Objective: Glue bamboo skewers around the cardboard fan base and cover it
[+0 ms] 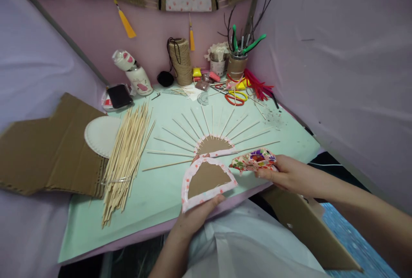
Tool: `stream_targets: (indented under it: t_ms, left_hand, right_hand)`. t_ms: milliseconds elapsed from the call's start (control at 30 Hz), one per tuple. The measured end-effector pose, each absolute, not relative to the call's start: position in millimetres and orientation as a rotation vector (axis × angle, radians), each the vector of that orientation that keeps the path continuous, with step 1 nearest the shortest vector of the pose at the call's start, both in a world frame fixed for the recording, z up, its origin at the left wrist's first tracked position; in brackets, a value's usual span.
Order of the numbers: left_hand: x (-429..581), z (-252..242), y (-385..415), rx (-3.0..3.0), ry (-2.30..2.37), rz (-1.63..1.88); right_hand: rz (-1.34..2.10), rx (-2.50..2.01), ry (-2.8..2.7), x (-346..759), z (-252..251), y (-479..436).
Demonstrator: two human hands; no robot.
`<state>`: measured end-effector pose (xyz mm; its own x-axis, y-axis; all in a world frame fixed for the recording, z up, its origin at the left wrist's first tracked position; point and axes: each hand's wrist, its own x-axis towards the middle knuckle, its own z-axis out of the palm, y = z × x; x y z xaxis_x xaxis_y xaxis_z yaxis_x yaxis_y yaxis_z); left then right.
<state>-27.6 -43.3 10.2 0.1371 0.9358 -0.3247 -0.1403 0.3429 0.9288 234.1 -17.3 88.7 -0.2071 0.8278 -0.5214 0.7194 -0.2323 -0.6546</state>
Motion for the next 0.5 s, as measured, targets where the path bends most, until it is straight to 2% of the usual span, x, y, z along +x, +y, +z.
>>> stream_targets:
  t_ms: [267,500]
  left_hand:
    - [-0.2,13.8,-73.1,0.359,0.845,1.033]
    - [9.9,20.6,-74.7,0.166,0.969,1.141]
  right_hand:
    - [1.471,-1.91,-1.739,244.0,85.2,-24.5]
    - [1.499,-1.807,-1.7,260.8,71.3,-29.4]
